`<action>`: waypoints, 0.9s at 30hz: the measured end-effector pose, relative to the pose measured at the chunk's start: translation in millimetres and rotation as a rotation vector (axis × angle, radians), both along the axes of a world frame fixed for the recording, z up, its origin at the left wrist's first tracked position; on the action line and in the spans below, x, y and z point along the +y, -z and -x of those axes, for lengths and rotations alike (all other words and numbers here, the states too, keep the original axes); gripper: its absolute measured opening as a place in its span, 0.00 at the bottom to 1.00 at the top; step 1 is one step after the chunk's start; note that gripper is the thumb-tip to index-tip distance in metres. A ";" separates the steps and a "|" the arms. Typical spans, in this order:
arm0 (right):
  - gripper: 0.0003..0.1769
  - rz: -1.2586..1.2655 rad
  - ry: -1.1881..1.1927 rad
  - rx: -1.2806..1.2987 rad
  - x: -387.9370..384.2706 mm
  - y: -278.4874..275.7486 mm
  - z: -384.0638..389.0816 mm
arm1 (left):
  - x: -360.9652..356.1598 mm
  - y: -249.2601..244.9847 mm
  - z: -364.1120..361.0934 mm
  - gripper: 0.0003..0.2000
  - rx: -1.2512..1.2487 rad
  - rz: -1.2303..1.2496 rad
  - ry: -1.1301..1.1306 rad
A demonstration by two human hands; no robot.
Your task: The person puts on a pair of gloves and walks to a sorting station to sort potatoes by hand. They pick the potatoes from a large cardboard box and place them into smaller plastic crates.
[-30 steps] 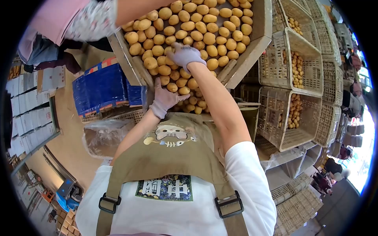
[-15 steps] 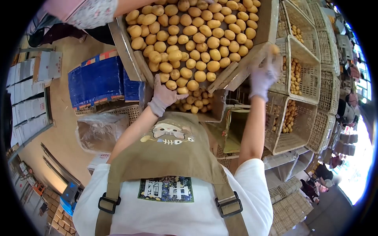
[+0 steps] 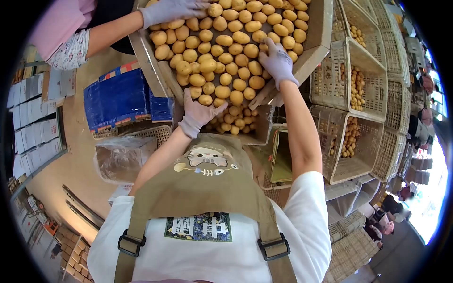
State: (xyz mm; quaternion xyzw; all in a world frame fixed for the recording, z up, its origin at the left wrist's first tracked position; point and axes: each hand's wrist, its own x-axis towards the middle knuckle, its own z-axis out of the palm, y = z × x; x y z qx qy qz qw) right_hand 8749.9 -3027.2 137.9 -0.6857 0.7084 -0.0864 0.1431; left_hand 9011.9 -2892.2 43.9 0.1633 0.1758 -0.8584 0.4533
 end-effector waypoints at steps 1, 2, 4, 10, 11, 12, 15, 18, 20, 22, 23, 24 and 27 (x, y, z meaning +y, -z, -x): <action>0.22 0.065 -0.056 -0.001 11.0 -9.3 0.5 | 1.0 0.4 0.0 0.41 0.015 -0.013 -0.003; 0.20 0.159 -0.143 0.052 18.6 -22.6 3.6 | 1.2 1.1 -0.2 0.41 0.032 -0.026 -0.006; 0.22 0.614 -0.173 0.140 21.9 -39.7 49.9 | -0.8 2.4 -1.2 0.41 0.028 -0.018 -0.007; 0.28 0.200 -0.076 0.081 61.8 -59.3 -10.9 | -1.8 -7.9 15.0 0.45 -0.064 -0.066 -0.015; 0.28 0.063 -0.191 -0.004 64.3 -19.0 -21.6 | -3.9 -8.4 15.3 0.45 -0.046 -0.088 -0.007; 0.29 -0.048 -0.211 0.123 64.3 5.1 -40.0 | -5.7 -9.1 14.9 0.46 -0.029 -0.110 -0.002; 0.33 -0.278 -0.106 0.090 48.7 18.5 -74.5 | -6.5 -11.2 13.6 0.46 -0.026 -0.105 -0.006; 0.29 -0.287 -0.027 0.003 38.8 9.0 -74.2 | -3.4 -8.6 13.2 0.46 -0.054 -0.059 -0.006; 0.25 -0.139 0.013 -0.150 48.0 10.1 -66.4 | -2.5 -8.9 10.8 0.44 -0.028 -0.008 -0.015; 0.22 0.076 0.013 -0.386 83.6 -17.4 -66.7 | -0.2 0.1 5.0 0.44 0.682 -0.126 -0.127; 0.18 0.204 -0.054 -0.333 108.4 -28.5 -56.9 | 1.0 2.2 3.7 0.43 0.721 -0.105 -0.142; 0.18 0.266 -0.011 -0.385 138.5 -35.6 -46.3 | 2.1 4.3 2.3 0.43 0.760 -0.083 -0.156; 0.17 0.365 0.041 -0.221 232.1 -30.3 14.1 | 0.6 1.8 6.1 0.41 -0.080 0.185 -0.036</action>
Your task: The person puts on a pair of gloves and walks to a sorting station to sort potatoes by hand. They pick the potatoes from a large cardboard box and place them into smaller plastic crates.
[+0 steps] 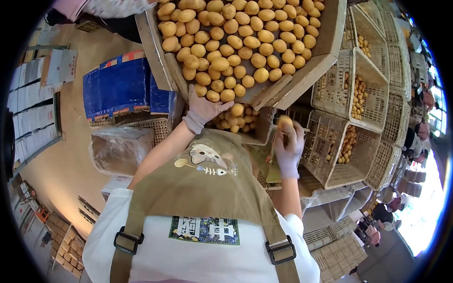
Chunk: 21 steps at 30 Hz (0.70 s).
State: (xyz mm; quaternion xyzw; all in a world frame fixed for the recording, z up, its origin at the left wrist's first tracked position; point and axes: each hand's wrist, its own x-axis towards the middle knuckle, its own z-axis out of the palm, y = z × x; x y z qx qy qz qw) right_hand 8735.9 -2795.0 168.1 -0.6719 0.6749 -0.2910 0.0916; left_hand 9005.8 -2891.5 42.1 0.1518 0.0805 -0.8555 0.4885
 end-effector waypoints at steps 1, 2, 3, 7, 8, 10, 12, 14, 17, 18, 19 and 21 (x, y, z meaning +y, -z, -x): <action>0.19 -0.212 0.058 0.250 26.2 5.5 27.2 | -1.5 -13.5 -1.9 0.41 0.111 -0.220 -0.002; 0.22 -0.413 0.195 0.670 51.1 11.3 36.4 | -0.7 -12.9 -1.1 0.41 0.110 -0.226 -0.003; 0.22 -0.296 0.179 0.580 45.5 8.3 31.1 | -0.6 -11.2 0.1 0.42 0.108 -0.231 -0.003; 0.20 -0.188 -0.074 -0.003 -40.4 -5.6 -58.1 | -1.7 -12.3 -0.3 0.40 0.106 -0.244 0.033; 0.20 -0.183 -0.185 -0.013 -60.4 3.5 -76.1 | -2.7 -12.5 -0.7 0.39 0.108 -0.245 0.043; 0.23 -0.031 -0.270 0.302 -100.3 19.4 -107.1 | 1.1 -0.8 -5.9 0.35 0.018 -0.312 0.081; 0.24 -0.155 -0.307 0.376 -103.5 41.7 -96.0 | 2.1 -3.4 -13.9 0.33 -0.181 -0.464 0.139; 0.25 -0.474 -0.287 0.352 -121.5 44.2 -76.6 | 10.4 -8.0 -23.6 0.27 -0.382 -0.353 0.230; 0.23 -0.288 -0.296 0.485 -128.2 42.2 -65.0 | 17.1 21.9 -20.6 0.32 -0.655 -0.198 0.287; 0.23 -0.564 -0.294 0.449 -145.3 22.5 -69.2 | 14.8 26.5 -19.9 0.34 -0.589 -0.125 0.271; 0.23 -0.550 -0.192 0.324 -159.7 26.7 -67.9 | 10.4 21.8 -17.5 0.36 -0.521 -0.049 0.253; 0.25 -0.197 -0.086 0.360 -167.4 29.3 -76.8 | 2.9 -6.1 -10.5 0.36 -0.485 -0.239 0.151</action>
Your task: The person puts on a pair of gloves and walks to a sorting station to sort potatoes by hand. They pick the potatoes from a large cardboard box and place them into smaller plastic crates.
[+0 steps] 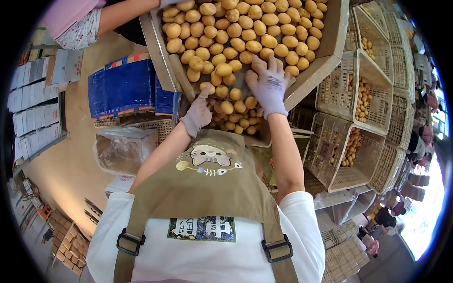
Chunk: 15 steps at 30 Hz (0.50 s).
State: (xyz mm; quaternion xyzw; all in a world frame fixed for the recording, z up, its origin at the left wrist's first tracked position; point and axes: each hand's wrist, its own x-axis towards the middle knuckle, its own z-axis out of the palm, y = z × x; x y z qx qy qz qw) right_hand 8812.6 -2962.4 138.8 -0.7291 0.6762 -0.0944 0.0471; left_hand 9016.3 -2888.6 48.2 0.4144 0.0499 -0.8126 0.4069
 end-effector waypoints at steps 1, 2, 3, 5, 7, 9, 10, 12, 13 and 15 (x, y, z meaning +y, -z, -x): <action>0.29 -0.161 -0.040 -0.016 5.1 7.6 -7.3 | -3.0 -11.3 2.3 0.37 0.005 -0.080 -0.071; 0.32 -0.257 -0.119 0.042 15.9 13.2 -13.3 | -4.5 -1.8 1.1 0.40 0.069 -0.152 -0.076; 0.34 -0.351 -0.195 0.100 25.9 11.8 -17.8 | -12.6 -32.6 4.8 0.41 0.003 -0.217 -0.083; 0.34 -0.450 -0.253 0.096 30.7 9.8 -5.1 | -13.2 -21.4 -4.6 0.41 0.249 -0.136 -0.089; 0.32 -0.442 -0.254 0.091 32.7 8.5 -0.5 | -9.5 -17.9 -2.4 0.33 0.252 -0.152 -0.095; 0.23 -0.403 -0.131 -0.092 14.7 29.0 12.9 | -10.0 -14.5 -2.6 0.28 0.212 -0.148 -0.058; 0.22 -0.287 -0.017 -0.313 3.6 22.8 9.3 | -9.2 -9.5 -2.3 0.27 0.174 -0.141 -0.019; 0.24 -0.080 0.075 -0.149 -4.7 11.5 0.6 | 7.2 33.2 -4.3 0.24 -0.091 0.160 0.221; 0.26 -0.187 0.048 0.029 0.2 22.2 -6.4 | 21.5 70.1 -6.9 0.23 -0.363 0.431 0.379; 0.28 -0.314 -0.138 -0.066 8.9 22.6 -6.8 | 14.8 45.8 -8.9 0.27 -0.238 0.318 0.295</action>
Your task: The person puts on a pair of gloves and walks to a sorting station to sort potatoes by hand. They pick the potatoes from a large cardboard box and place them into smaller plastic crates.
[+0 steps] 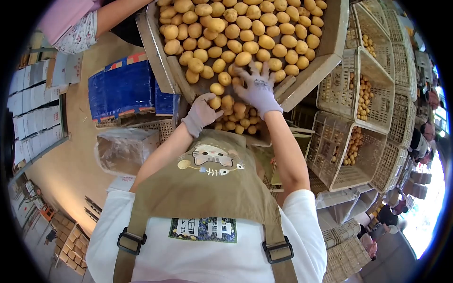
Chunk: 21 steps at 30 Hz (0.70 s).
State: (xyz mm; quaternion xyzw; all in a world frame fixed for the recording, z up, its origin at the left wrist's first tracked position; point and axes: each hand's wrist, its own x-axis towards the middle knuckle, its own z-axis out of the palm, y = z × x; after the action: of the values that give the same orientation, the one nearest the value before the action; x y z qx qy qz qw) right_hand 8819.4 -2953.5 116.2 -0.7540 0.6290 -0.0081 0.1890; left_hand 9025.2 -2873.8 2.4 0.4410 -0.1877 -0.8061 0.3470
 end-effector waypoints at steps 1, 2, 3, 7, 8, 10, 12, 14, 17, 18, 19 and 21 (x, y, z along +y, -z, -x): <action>0.27 -0.079 -0.007 -0.039 -2.9 -12.5 -0.4 | -9.9 -36.7 0.4 0.28 0.180 -0.298 -0.166; 0.26 -0.085 -0.005 -0.189 -10.5 0.4 12.8 | -15.2 -55.5 0.7 0.30 0.293 -0.424 -0.239; 0.25 -0.024 0.111 -0.317 -18.6 -1.9 14.3 | -18.8 -63.7 0.7 0.32 0.384 -0.450 -0.257; 0.21 0.219 0.090 -0.016 -12.9 -2.8 -10.3 | -18.2 -50.9 2.5 0.35 0.664 -0.298 -0.270; 0.21 0.174 0.054 0.077 -11.6 -5.7 -14.4 | -21.0 -55.5 2.5 0.35 0.729 -0.389 -0.321; 0.22 0.101 -0.019 -0.082 -18.5 -10.7 -15.3 | -22.3 -54.1 8.7 0.35 0.647 -0.503 -0.346; 0.22 0.222 -0.207 -0.005 -11.5 -8.8 -23.3 | -22.8 -47.3 11.3 0.36 0.477 -0.510 -0.256; 0.18 0.158 -0.196 0.093 -22.1 1.9 -4.8 | -7.9 34.8 6.0 0.35 0.364 -0.117 -0.007; 0.13 0.249 -0.016 -0.013 -68.1 -19.7 -22.8 | -19.0 -41.7 5.2 0.35 0.340 -0.343 -0.223; 0.12 0.514 -0.004 -0.204 -84.4 -18.8 -33.2 | -24.6 -56.1 9.6 0.35 0.388 -0.505 -0.350; 0.15 0.457 0.004 -0.216 -102.0 -32.4 -47.8 | -12.8 -3.6 5.3 0.37 1.268 -0.698 -0.327; 0.25 0.141 0.080 0.070 -136.0 -34.3 -72.6 | -7.9 28.3 2.1 0.39 1.644 -0.742 -0.308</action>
State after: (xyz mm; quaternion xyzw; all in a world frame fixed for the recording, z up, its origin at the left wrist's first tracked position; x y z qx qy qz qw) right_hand 8892.0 -3089.6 150.4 -0.7396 0.6627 -0.0335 0.1128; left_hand 9023.1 -2881.7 -25.9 -0.1683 0.4504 -0.8198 0.3111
